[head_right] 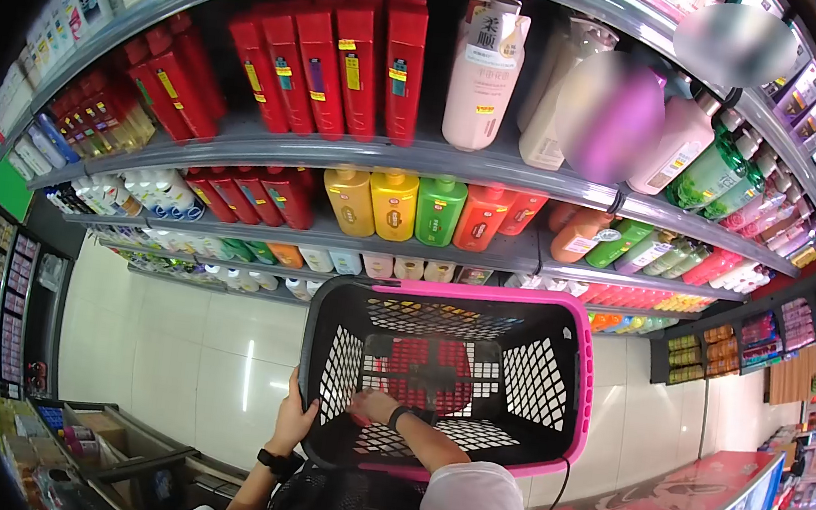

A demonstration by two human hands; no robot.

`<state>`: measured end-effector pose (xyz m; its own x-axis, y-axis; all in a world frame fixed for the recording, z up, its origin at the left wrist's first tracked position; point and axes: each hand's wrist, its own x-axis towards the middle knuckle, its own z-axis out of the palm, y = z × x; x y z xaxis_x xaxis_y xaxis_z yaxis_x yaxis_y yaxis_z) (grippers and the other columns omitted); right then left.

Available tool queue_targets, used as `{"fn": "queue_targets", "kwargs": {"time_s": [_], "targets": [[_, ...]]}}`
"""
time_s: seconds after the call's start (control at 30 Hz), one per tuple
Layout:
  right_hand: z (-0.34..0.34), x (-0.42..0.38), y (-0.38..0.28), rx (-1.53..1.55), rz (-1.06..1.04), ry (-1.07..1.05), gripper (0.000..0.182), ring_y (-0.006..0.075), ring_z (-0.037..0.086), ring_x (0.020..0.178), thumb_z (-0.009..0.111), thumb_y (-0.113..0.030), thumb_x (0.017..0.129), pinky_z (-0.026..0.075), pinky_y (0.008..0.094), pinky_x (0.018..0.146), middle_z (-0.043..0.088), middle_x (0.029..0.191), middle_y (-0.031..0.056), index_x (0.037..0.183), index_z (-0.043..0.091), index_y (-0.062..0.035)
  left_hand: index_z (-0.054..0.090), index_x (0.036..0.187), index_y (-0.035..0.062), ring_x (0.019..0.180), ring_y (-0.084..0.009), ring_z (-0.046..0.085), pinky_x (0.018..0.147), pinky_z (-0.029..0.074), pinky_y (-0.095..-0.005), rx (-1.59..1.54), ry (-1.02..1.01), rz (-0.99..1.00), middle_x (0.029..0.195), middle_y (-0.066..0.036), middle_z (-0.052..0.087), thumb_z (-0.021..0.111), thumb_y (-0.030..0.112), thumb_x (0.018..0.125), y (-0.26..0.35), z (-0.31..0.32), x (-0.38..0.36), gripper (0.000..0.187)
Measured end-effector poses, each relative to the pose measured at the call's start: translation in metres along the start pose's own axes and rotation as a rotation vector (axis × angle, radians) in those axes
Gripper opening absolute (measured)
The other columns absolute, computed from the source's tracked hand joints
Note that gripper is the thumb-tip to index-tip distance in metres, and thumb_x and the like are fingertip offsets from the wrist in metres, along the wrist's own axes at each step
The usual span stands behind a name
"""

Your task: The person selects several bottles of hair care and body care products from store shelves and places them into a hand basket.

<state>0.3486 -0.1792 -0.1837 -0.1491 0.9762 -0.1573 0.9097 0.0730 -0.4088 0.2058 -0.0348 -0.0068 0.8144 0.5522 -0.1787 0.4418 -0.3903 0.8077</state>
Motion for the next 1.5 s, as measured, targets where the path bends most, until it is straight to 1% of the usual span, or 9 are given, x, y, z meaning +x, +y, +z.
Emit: {"fn": "queue_targets", "kwargs": {"time_s": [0.17,0.37,0.43,0.63,0.83,1.03,1.17,1.23,1.5], "targets": [[-0.013,0.003,-0.014,-0.019,-0.015,-0.166,0.032,0.0284,0.053,0.107,0.049,-0.020,0.087,0.051,0.0386,0.078,0.052,0.109,0.0104,0.118,0.058,-0.0224,0.014,0.145,0.0078,0.079,-0.0482,0.062,0.068,0.049,-0.0510,0.008,0.044,0.050,0.087,-0.032,0.063,0.059,0.008,0.082,-0.006,-0.002,-0.003,0.077],[-0.007,-0.014,0.017,-0.064,-0.006,-0.068,0.031,0.0271,0.068,0.078,0.049,-0.021,0.088,0.053,0.0407,0.063,0.068,0.085,0.0070,0.118,0.057,-0.0152,0.013,0.146,0.0100,0.081,-0.0490,0.061,0.070,0.049,-0.0519,0.082,0.037,0.009,0.089,-0.031,0.063,0.060,0.010,0.082,0.004,0.000,-0.007,0.079],[-0.030,-0.030,0.019,-0.112,0.213,-0.011,0.027,0.0270,0.068,0.071,0.052,-0.023,0.086,0.051,0.0410,0.058,0.067,0.074,0.0087,0.111,0.060,-0.0128,0.013,0.146,0.0104,0.082,-0.0492,0.061,0.071,0.049,-0.0524,0.088,0.054,0.045,0.090,-0.032,0.063,0.060,0.011,0.082,0.006,0.003,-0.006,0.079],[-0.065,-0.049,0.030,-0.076,0.321,0.020,0.042,0.0308,0.066,0.067,0.061,-0.028,0.083,0.050,0.0425,0.057,0.066,0.075,0.0118,0.120,0.057,-0.0090,0.012,0.146,0.0115,0.088,-0.0498,0.059,0.076,0.049,-0.0522,0.209,0.036,-0.026,0.104,-0.033,0.059,0.060,0.011,0.082,0.012,0.001,-0.005,0.081],[-0.208,-0.118,-0.008,-0.139,0.126,0.140,0.030,0.0296,0.066,0.066,0.063,-0.032,0.077,0.050,0.0408,0.056,0.065,0.070,0.0122,0.094,0.064,-0.0072,0.017,0.146,0.0038,0.132,-0.0424,0.031,0.105,0.031,-0.0516,0.478,0.136,0.110,0.142,-0.026,0.031,0.082,0.019,0.065,0.033,0.002,-0.004,0.105],[-0.335,-0.196,-0.078,-0.218,0.131,0.274,0.030,0.0310,0.064,0.059,0.063,-0.035,0.078,0.048,0.0406,0.052,0.061,0.061,0.0126,0.090,0.062,-0.0075,0.023,0.145,0.0056,0.139,-0.0420,0.020,0.108,0.023,-0.0556,0.517,-0.075,0.457,0.149,-0.020,0.026,0.082,0.048,0.059,0.145,0.031,-0.012,0.113],[-0.397,-0.237,-0.113,-0.185,0.196,0.476,0.027,0.0336,0.060,0.056,0.068,-0.032,0.075,0.046,0.0410,0.049,0.057,0.056,0.0149,0.080,0.060,-0.0067,0.032,0.141,0.0055,0.134,-0.0359,0.034,0.109,0.029,-0.0453,0.043,-0.421,0.736,0.141,-0.020,0.040,0.085,0.042,0.059,0.165,0.088,-0.002,0.105],[-0.412,-0.253,-0.115,-0.202,0.298,0.554,0.023,0.0338,0.062,0.058,0.065,-0.030,0.074,0.048,0.0432,0.052,0.059,0.058,0.0160,0.081,0.063,-0.0080,0.042,0.134,0.0032,0.105,-0.0272,0.063,0.091,0.049,-0.0367,-0.299,-0.424,0.418,0.118,-0.016,0.062,0.085,0.030,0.064,0.198,0.103,-0.026,0.088],[-0.401,-0.280,-0.065,0.194,0.474,0.798,0.029,0.0259,0.059,0.057,0.072,-0.029,0.079,0.046,0.0349,0.055,0.061,0.065,0.0148,0.085,0.061,-0.0026,0.051,0.124,-0.0005,0.095,-0.0239,0.067,0.087,0.051,-0.0355,-0.356,-0.368,0.474,0.106,-0.015,0.067,0.086,0.029,0.062,0.224,0.137,-0.055,0.077]]}}
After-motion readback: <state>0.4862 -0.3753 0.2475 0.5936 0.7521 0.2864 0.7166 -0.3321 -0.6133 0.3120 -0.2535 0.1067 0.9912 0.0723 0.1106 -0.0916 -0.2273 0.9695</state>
